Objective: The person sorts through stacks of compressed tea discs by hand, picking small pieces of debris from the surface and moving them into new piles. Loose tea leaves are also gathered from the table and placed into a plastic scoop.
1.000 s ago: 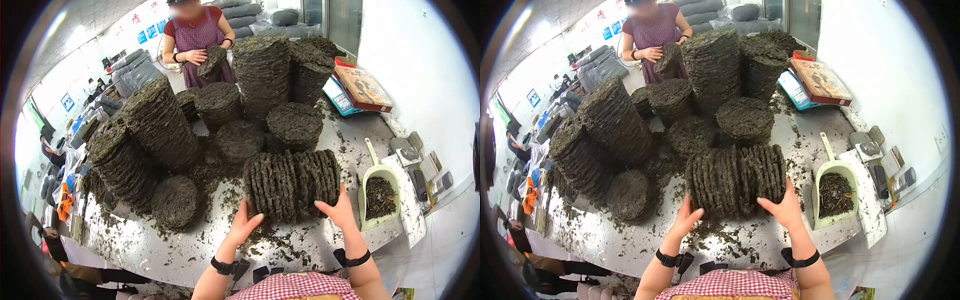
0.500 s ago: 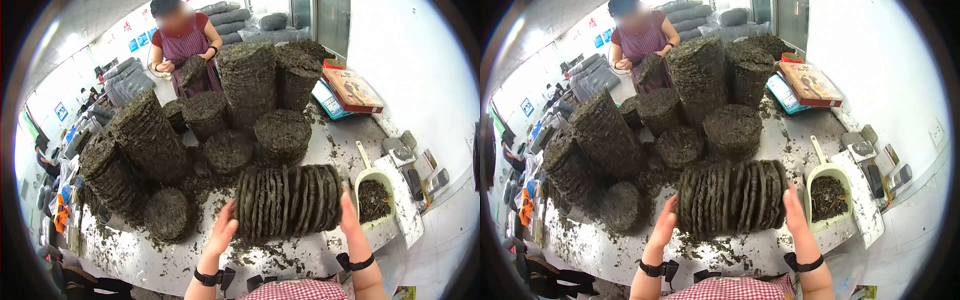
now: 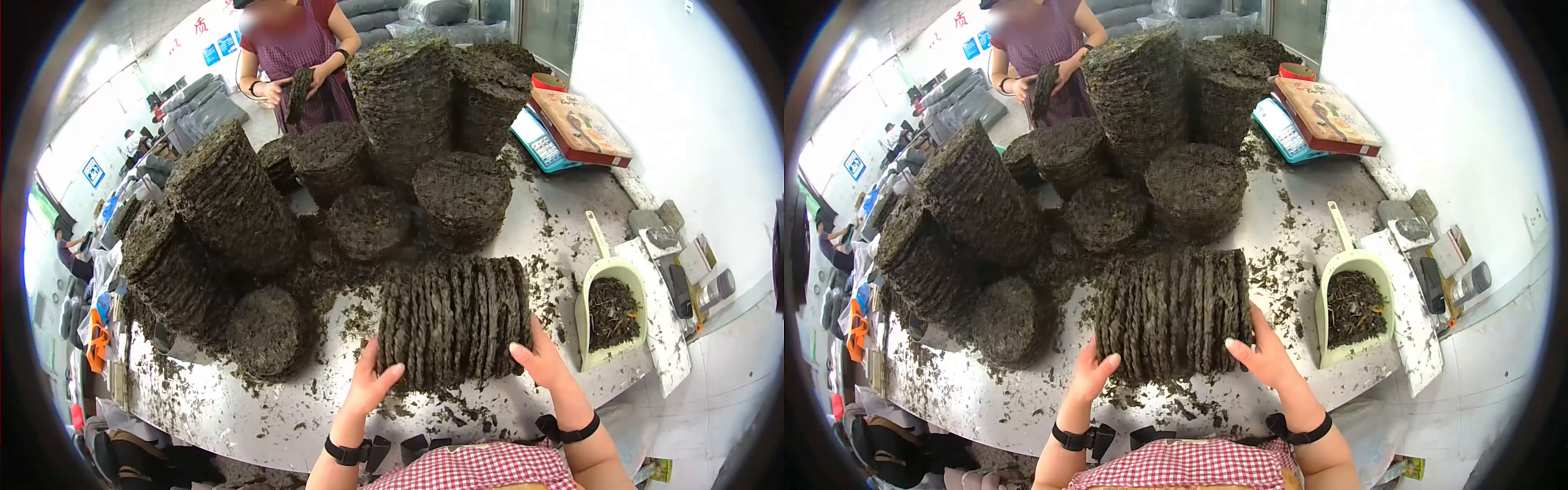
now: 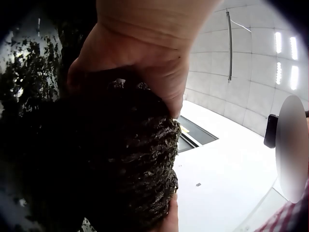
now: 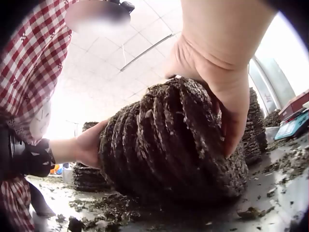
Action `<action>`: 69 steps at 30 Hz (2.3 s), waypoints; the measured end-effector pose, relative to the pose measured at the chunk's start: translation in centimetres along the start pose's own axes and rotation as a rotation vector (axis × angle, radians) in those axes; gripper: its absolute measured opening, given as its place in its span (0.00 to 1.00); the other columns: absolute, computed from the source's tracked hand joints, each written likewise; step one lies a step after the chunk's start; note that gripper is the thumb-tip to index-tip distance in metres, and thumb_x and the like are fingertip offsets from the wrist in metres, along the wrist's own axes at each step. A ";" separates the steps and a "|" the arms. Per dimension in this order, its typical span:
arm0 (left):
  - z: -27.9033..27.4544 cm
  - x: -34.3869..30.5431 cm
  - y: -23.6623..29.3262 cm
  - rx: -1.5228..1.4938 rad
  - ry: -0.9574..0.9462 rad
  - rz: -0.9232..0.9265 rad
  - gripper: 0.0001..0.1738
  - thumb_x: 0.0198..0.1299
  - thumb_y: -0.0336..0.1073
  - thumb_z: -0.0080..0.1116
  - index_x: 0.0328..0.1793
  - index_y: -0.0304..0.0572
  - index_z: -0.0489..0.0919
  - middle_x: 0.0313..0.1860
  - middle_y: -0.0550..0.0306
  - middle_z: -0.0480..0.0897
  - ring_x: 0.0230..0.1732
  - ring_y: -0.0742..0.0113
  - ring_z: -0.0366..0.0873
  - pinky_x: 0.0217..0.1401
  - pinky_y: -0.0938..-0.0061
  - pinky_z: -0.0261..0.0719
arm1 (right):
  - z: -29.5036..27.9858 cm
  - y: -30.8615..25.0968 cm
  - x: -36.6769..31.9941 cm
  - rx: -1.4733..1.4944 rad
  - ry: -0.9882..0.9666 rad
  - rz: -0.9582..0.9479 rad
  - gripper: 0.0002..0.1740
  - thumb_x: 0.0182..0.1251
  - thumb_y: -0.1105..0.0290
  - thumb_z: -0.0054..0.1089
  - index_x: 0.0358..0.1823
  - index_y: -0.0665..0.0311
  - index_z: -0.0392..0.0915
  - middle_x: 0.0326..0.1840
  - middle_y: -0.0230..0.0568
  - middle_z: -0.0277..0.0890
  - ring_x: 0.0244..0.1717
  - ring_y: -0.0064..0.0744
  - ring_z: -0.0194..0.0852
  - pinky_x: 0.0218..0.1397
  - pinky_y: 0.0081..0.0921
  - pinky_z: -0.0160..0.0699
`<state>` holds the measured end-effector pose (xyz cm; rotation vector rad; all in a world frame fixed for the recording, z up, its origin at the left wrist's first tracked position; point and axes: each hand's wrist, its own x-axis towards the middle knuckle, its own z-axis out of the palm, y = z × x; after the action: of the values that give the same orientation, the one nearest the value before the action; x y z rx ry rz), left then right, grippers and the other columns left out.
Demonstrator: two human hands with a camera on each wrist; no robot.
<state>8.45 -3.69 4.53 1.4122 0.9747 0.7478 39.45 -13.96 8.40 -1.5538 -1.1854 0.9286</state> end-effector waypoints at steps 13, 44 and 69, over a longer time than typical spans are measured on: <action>0.3 -0.3 3.9 0.135 -0.020 -0.093 0.51 0.62 0.47 0.62 0.81 0.37 0.43 0.77 0.35 0.55 0.78 0.46 0.54 0.76 0.60 0.57 | 0.5 1.7 1.5 0.056 -0.022 0.129 0.69 0.55 0.34 0.65 0.76 0.82 0.37 0.78 0.66 0.45 0.80 0.50 0.42 0.80 0.38 0.42; -5.8 -3.5 0.2 -0.990 0.655 0.044 0.54 0.56 0.42 0.64 0.81 0.36 0.43 0.73 0.44 0.63 0.72 0.52 0.62 0.75 0.59 0.58 | 12.3 -19.3 6.2 -0.451 -0.193 -0.823 0.42 0.45 0.57 0.69 0.64 0.65 0.68 0.75 0.52 0.56 0.73 0.55 0.57 0.73 0.47 0.58; -12.9 -21.9 -12.4 1.135 0.623 -0.233 0.51 0.62 0.53 0.58 0.76 0.23 0.48 0.78 0.28 0.48 0.81 0.37 0.39 0.80 0.45 0.38 | 14.0 -5.0 1.3 -0.584 -0.355 -0.825 0.45 0.61 0.55 0.65 0.73 0.70 0.54 0.77 0.61 0.49 0.77 0.62 0.46 0.77 0.52 0.51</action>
<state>-14.22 -18.05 -4.29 1.9800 2.2338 0.4391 25.43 -9.03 9.39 -1.1220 -2.2628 0.3029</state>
